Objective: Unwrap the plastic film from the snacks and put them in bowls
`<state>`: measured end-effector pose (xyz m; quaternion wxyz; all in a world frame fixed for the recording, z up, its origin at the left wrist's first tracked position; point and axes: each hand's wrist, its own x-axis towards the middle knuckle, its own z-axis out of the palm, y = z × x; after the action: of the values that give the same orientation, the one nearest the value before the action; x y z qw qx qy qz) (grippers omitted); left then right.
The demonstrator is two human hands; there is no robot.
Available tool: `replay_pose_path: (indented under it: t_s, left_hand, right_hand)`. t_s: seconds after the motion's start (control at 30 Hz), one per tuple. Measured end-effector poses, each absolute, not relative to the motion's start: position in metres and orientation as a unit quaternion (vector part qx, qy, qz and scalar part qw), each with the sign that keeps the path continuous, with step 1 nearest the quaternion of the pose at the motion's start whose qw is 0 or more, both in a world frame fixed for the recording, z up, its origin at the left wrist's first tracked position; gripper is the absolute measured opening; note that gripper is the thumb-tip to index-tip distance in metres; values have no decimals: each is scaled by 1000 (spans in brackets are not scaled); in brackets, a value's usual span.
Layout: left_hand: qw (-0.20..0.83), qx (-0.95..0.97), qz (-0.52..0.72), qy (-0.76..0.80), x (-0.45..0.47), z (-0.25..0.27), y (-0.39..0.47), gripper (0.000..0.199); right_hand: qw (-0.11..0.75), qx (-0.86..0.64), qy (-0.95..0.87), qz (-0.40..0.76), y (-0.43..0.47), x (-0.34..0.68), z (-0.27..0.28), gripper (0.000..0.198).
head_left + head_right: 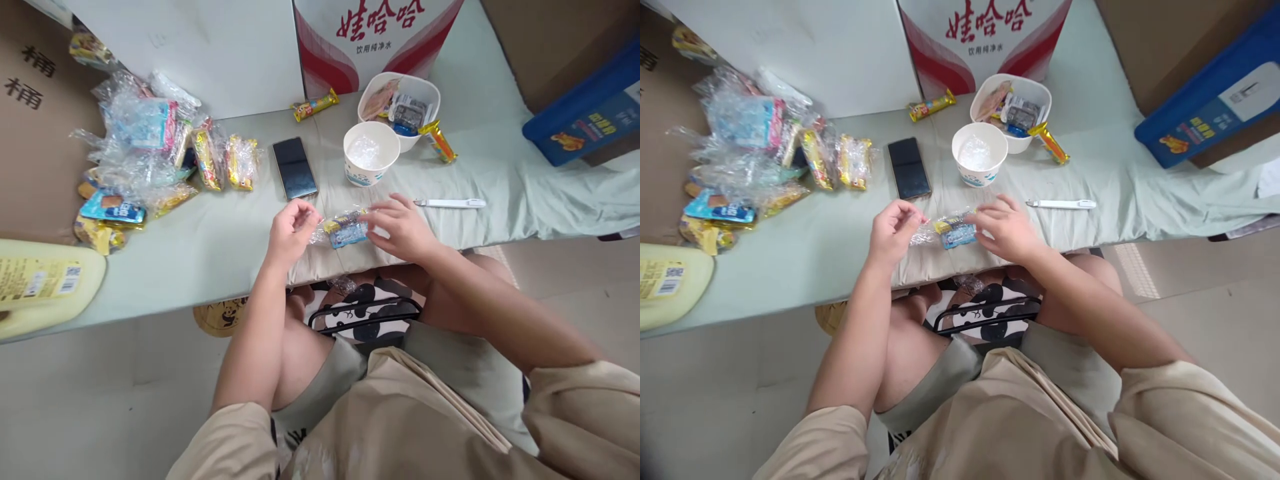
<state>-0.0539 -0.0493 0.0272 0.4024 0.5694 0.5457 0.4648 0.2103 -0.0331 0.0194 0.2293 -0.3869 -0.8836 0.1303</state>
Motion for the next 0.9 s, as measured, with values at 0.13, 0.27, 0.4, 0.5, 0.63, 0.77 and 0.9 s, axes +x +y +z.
replay_pose_path:
  t_s: [0.13,0.27,0.4,0.5,0.63,0.77,0.9]
  left_hand:
    - [435,493,514,551,-57,28,-48,13]
    - [522,539,421,511,-60,31,-51,18]
    - [556,568,328,510,-59,26,-53,20]
    - [478,601,311,560,-62,19,-50,17]
    - [372,668,234,601,-65,17,-46,26]
    - [333,687,192,617,-60,18,-43,23]
    - [294,681,233,629,-57,18,-45,27]
  right_hand:
    - [204,-366,-900,117,-45,209,18,24]
    - [230,-423,-874,68,-40,202,18,44]
    - [186,-380,-905,38,-25,190,22,30]
    - [154,-335,-929,35,-29,197,23,30]
    - [122,-280,-949,79,-49,218,21,26]
    - [34,-376,-919,114,-58,218,22,36]
    - [-42,-517,-853,62,-58,199,31,51]
